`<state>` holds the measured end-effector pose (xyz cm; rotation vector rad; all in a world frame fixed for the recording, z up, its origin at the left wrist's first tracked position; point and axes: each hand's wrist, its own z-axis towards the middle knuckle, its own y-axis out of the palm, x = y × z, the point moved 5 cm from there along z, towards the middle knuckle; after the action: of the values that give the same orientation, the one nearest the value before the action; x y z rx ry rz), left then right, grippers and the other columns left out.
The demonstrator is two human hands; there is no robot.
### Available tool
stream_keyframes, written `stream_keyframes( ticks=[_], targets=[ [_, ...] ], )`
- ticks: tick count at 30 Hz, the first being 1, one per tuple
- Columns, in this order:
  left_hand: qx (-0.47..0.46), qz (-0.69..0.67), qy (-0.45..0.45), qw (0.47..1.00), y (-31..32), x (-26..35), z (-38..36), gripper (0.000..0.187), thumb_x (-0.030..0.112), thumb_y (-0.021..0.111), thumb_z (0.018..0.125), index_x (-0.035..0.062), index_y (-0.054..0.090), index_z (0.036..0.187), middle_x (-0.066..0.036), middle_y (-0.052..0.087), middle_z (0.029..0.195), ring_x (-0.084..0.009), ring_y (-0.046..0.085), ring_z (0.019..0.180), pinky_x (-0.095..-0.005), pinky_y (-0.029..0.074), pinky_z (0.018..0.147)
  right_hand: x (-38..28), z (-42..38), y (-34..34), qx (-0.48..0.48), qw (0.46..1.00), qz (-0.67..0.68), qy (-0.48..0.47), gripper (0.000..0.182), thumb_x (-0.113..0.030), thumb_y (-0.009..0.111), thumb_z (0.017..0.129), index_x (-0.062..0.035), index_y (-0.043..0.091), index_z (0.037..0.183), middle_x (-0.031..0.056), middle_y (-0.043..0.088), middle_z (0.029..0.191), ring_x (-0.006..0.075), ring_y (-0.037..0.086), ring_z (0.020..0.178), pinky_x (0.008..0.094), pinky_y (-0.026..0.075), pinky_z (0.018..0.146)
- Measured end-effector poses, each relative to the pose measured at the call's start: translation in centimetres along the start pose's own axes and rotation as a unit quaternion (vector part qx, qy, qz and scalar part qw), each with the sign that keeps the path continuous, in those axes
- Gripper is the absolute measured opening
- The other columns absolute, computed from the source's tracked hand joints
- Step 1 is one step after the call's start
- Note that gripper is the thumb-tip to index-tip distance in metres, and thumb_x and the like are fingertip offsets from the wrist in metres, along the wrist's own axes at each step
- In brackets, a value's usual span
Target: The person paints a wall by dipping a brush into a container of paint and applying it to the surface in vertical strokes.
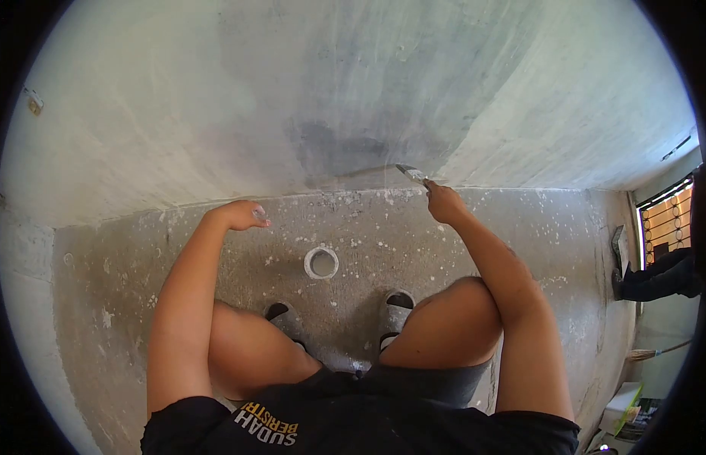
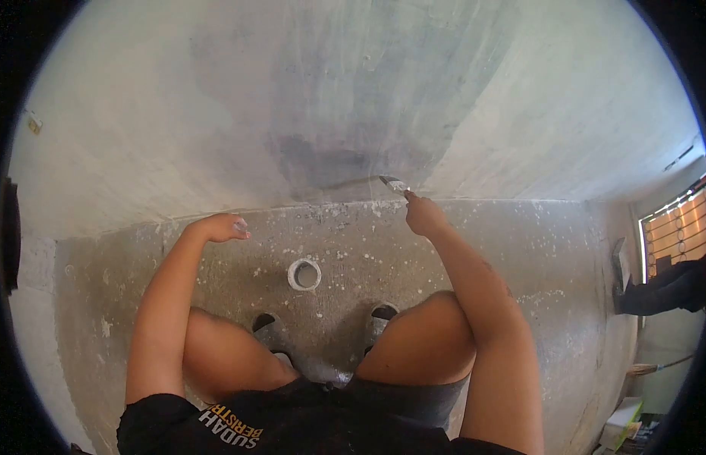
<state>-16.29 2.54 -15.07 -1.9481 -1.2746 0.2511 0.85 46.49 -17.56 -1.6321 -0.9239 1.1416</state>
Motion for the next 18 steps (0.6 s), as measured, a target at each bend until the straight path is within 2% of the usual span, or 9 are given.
stream_keyframes(
  ticks=[7, 12, 18],
  targets=[
    [0.000, 0.000, 0.004, 1.000, -0.1, 0.5, -0.3, 0.069, 0.058, 0.059, 0.085, 0.0063, 0.052, 0.131, -0.019, 0.057, 0.127, -0.0331, 0.054, 0.118, -0.0416, 0.042, 0.099, 0.5, 0.0, 0.0, 0.024, 1.000, 0.002, 0.003, 0.040, -0.014, 0.048, 0.090, -0.0051, 0.049, 0.129, 0.0252, 0.066, 0.094, 0.0412, 0.063, 0.090, 0.0512, 0.049, 0.078],
    [0.005, 0.008, 0.006, 1.000, 0.0, 0.0, 0.1, 0.070, 0.059, 0.059, 0.084, 0.0068, 0.052, 0.130, -0.020, 0.057, 0.126, -0.0337, 0.054, 0.118, -0.0420, 0.042, 0.099, 0.7, 0.0, -0.4, 0.021, 0.999, -0.012, 0.035, 0.038, -0.009, 0.047, 0.085, 0.0014, 0.051, 0.121, 0.0271, 0.065, 0.093, 0.0415, 0.063, 0.091, 0.0508, 0.050, 0.079],
    [0.004, 0.001, 0.000, 1.000, -0.1, 0.3, -0.3, 0.068, 0.057, 0.060, 0.085, 0.0054, 0.053, 0.129, -0.020, 0.057, 0.126, -0.0336, 0.054, 0.117, -0.0417, 0.043, 0.097, 2.5, 0.6, 0.3, 0.049, 0.996, -0.019, 0.077, 0.036, -0.010, 0.043, 0.087, 0.0039, 0.051, 0.120, 0.0276, 0.065, 0.096, 0.0414, 0.064, 0.093, 0.0494, 0.051, 0.081]
  ],
)
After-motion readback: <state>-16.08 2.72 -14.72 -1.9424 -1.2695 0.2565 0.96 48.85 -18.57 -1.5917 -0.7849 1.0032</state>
